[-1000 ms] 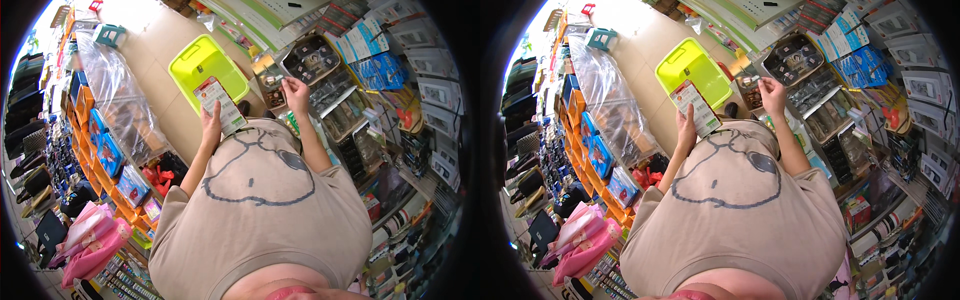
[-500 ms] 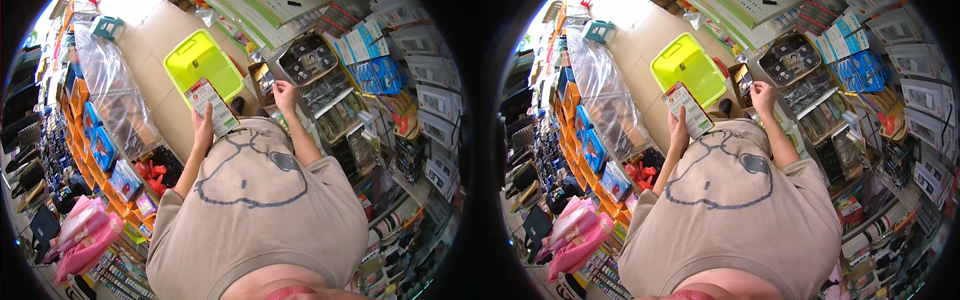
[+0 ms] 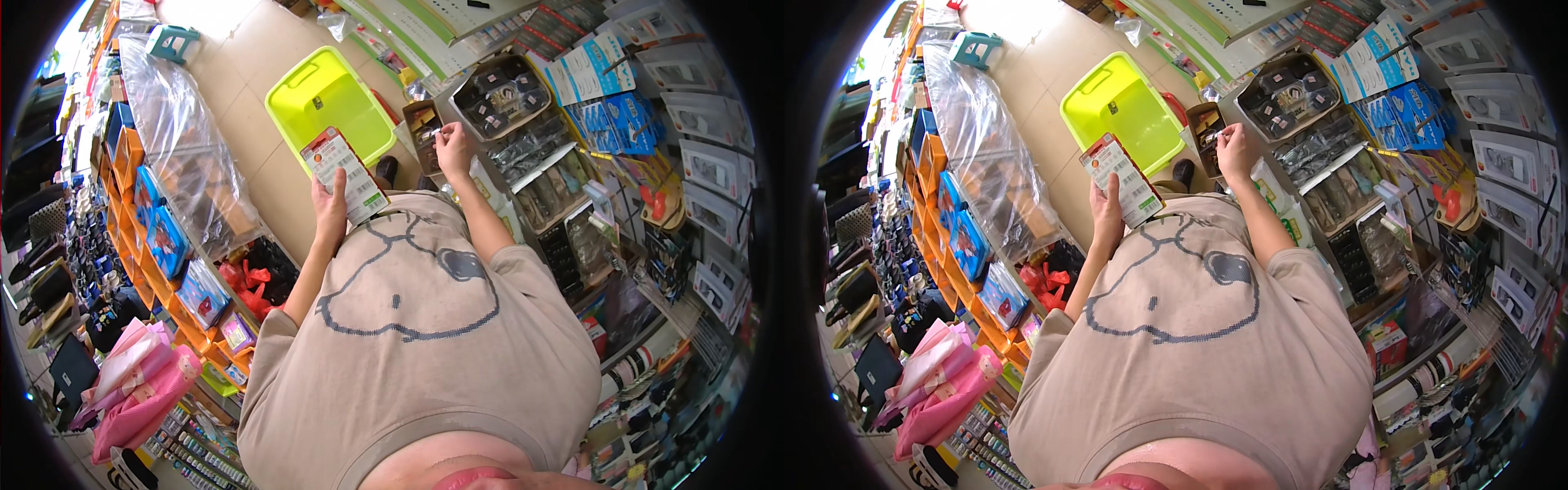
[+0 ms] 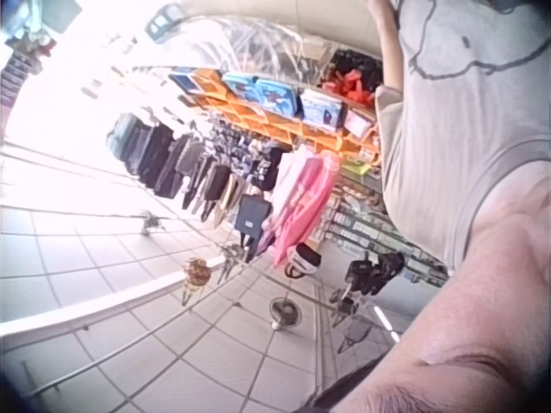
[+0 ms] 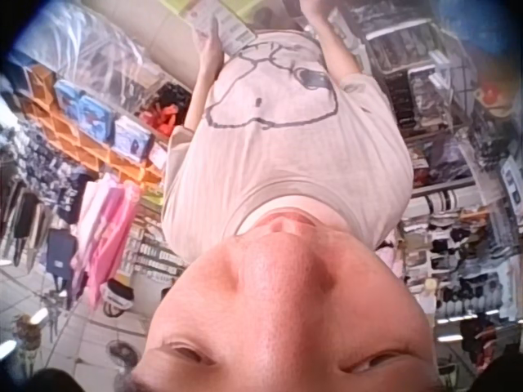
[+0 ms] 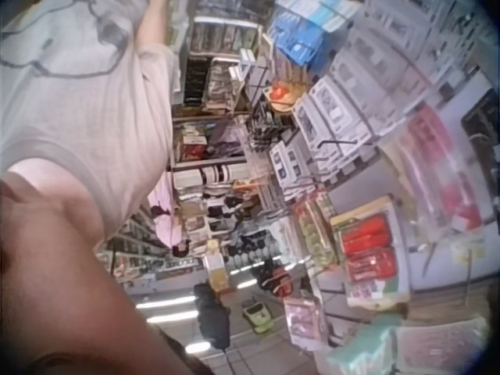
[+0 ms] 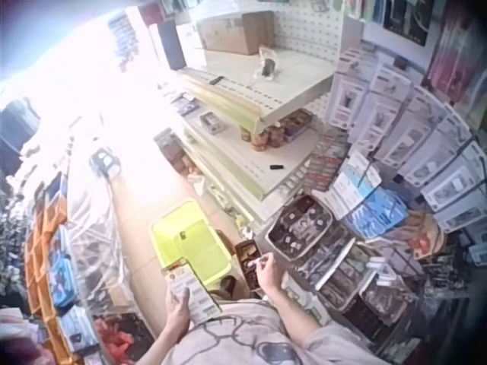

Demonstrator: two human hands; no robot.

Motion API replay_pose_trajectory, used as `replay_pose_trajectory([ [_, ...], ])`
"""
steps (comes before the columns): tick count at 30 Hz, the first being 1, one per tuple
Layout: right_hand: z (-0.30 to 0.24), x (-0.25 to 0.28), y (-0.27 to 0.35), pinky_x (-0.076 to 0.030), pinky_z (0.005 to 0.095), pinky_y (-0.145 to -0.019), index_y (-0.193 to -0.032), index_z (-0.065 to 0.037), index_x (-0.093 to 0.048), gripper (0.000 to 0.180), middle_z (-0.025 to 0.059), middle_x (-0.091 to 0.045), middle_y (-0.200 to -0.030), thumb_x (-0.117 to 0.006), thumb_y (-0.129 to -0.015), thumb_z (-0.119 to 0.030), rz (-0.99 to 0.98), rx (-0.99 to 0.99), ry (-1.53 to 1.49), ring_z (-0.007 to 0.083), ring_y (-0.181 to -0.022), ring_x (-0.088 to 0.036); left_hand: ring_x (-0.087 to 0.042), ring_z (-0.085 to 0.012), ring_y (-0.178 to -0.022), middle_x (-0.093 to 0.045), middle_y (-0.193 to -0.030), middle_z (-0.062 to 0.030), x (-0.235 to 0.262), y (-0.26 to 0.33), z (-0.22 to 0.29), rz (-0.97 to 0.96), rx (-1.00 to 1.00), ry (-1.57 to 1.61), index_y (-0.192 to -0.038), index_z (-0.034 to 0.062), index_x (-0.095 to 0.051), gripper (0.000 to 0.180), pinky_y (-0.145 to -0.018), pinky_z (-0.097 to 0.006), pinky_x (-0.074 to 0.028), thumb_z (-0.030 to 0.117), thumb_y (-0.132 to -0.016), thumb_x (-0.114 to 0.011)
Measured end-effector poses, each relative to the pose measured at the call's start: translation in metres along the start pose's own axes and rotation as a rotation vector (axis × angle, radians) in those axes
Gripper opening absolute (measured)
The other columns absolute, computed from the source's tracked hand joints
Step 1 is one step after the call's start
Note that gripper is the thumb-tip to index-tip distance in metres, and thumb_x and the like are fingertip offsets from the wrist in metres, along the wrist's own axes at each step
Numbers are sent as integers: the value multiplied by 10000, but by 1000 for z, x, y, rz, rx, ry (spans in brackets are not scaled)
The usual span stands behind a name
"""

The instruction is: Organizing small retail products and packs from shelves into a lime green plastic bin.

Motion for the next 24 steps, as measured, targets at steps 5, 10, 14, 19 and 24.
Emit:
replay_pose_trajectory([
  [5,-11,0,0,-507,312,-553,-942,-22,-502,134,71,-636,-701,-627,-918,-63,-45,-87,-64,187,-596,-692,-591,-170,-1081,-594,-1225,-100,1,-2,-4,-14,-19,-30,-1345,27,-416,473,-914,-309,-496,261,-982,-610],
  [10,-11,-3,0,-494,301,-493,-911,-25,-504,108,63,-630,-700,-606,-929,-53,-31,-123,-104,171,-562,-684,-587,-166,-1078,-612,-1199,-97,2,-3,-6,2,-30,4,-1314,15,-442,470,-930,-302,-472,254,-964,-645],
  [14,-6,-5,-1,-494,304,-472,-892,-26,-512,103,68,-624,-680,-599,-936,-60,-1,-113,-109,168,-542,-679,-588,-169,-1079,-612,-1197,-97,2,-2,-4,-1,-14,-15,-1313,12,-441,467,-927,-303,-475,247,-964,-643],
  [19,-16,4,2,-508,376,-512,-792,-46,-540,187,126,-622,-644,-645,-916,-138,-114,-145,185,243,-556,-677,-591,-166,-1073,-611,-1197,-100,7,-2,-9,14,-11,-13,-1314,13,-439,464,-925,-301,-477,242,-965,-640],
  [24,-31,24,10,-480,467,-590,-720,-47,-540,266,136,-600,-615,-708,-855,-203,-25,182,302,376,-609,-618,-596,-173,-1084,-583,-1245,-93,9,-1,-10,-14,-17,-45,-1370,50,-409,483,-888,-321,-527,303,-995,-580],
])
Point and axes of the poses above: each hand's wrist, its own y-axis away from the middle knuckle, its own x-axis out of the back of the hand, z = x × y, the point moved 3 cm from there along -y, towards the middle knuckle
